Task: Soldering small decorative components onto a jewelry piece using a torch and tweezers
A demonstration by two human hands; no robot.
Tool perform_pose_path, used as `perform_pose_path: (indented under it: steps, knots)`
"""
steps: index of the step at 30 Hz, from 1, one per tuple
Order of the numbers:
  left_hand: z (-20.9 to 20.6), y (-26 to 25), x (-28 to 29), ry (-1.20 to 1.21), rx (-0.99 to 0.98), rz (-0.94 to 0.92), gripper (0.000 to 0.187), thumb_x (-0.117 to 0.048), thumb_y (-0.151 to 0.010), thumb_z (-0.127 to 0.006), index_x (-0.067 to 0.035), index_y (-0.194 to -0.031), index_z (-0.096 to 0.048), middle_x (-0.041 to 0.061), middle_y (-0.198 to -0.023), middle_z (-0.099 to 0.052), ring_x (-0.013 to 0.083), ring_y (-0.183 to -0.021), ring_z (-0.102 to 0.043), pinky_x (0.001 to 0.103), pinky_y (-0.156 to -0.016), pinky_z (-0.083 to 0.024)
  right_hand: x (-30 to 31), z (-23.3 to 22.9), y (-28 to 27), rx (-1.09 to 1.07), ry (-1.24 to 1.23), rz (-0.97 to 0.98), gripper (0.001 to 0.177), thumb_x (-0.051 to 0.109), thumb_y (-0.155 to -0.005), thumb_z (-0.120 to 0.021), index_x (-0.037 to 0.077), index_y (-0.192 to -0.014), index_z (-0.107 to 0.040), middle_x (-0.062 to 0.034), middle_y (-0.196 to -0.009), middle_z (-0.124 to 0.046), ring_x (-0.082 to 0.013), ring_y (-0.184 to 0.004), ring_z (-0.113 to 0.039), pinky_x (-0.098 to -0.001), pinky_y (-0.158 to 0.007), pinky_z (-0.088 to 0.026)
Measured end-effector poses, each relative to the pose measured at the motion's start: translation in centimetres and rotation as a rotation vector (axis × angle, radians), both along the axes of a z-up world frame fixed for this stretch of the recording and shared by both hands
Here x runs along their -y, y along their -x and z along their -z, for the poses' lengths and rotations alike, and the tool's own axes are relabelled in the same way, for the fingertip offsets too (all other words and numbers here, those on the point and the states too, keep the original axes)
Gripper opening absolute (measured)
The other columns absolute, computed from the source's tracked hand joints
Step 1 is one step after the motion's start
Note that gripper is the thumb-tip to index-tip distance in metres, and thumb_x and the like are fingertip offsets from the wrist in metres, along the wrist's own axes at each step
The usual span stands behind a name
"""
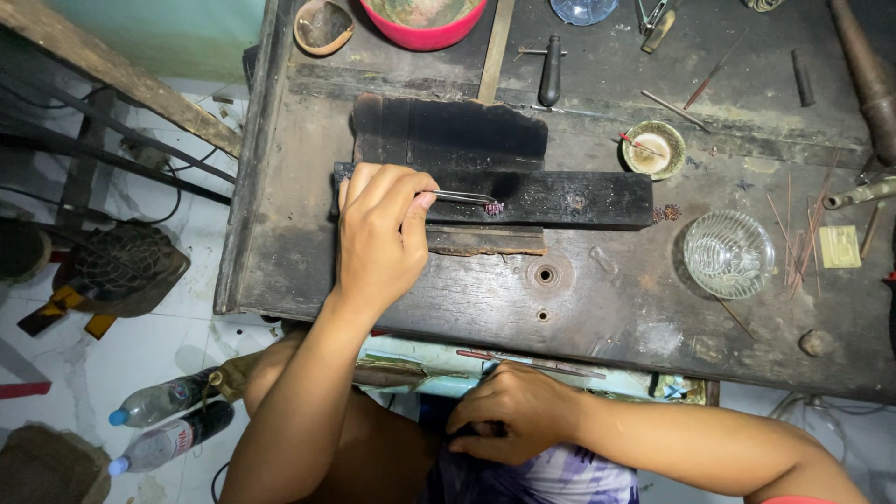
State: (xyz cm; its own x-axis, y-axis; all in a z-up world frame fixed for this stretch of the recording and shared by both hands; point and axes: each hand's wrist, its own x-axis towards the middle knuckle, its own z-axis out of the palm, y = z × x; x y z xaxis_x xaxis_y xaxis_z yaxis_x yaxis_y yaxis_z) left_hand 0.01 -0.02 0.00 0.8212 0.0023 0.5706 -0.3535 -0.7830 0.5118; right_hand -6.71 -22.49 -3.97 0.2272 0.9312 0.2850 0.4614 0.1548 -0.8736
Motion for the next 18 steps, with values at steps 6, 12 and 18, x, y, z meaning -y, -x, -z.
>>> perform_pose_path:
  steps: [6,12,18]
  knots:
    - [0.00,0.02,0.00,-0.003,-0.005,-0.001,0.015,-0.009,-0.102,-0.052,-0.010,-0.097,-0.066,0.002,-0.098,-0.067,0.0283,-0.095,-0.055,0.042,-0.084,-0.037,-0.03,-0.12,-0.09,-0.005,-0.011,-0.009,0.011,0.021,-0.099,-0.071,0.010,-0.098,-0.070,-0.0016,-0.069,-0.065,-0.0212,-0.051,-0.062,-0.0334,-0.046,-0.046]
    - [-0.11,-0.02,0.05,-0.006,-0.005,-0.001,0.014,-0.009,-0.102,-0.052,-0.010,-0.096,-0.065,0.002,-0.097,-0.066,0.0285,-0.093,-0.054,0.042,-0.081,-0.036,-0.04,-0.03,-0.01,-0.007,-0.004,-0.011,0.012,0.021,-0.099,-0.071,0.009,-0.099,-0.070,-0.0033,-0.071,-0.067,-0.0226,-0.053,-0.063,-0.0345,-0.046,-0.046]
    - [0.02,-0.13,0.20,-0.009,-0.015,-0.016,0.013,-0.006,-0.098,-0.053,-0.011,-0.095,-0.064,0.001,-0.096,-0.065,0.0286,-0.091,-0.054,0.042,-0.079,-0.035,-0.08,-0.09,-0.05,-0.019,-0.017,-0.014,0.011,0.019,-0.099,-0.071,0.008,-0.099,-0.069,-0.0035,-0.071,-0.066,-0.0224,-0.053,-0.063,-0.0347,-0.046,-0.046]
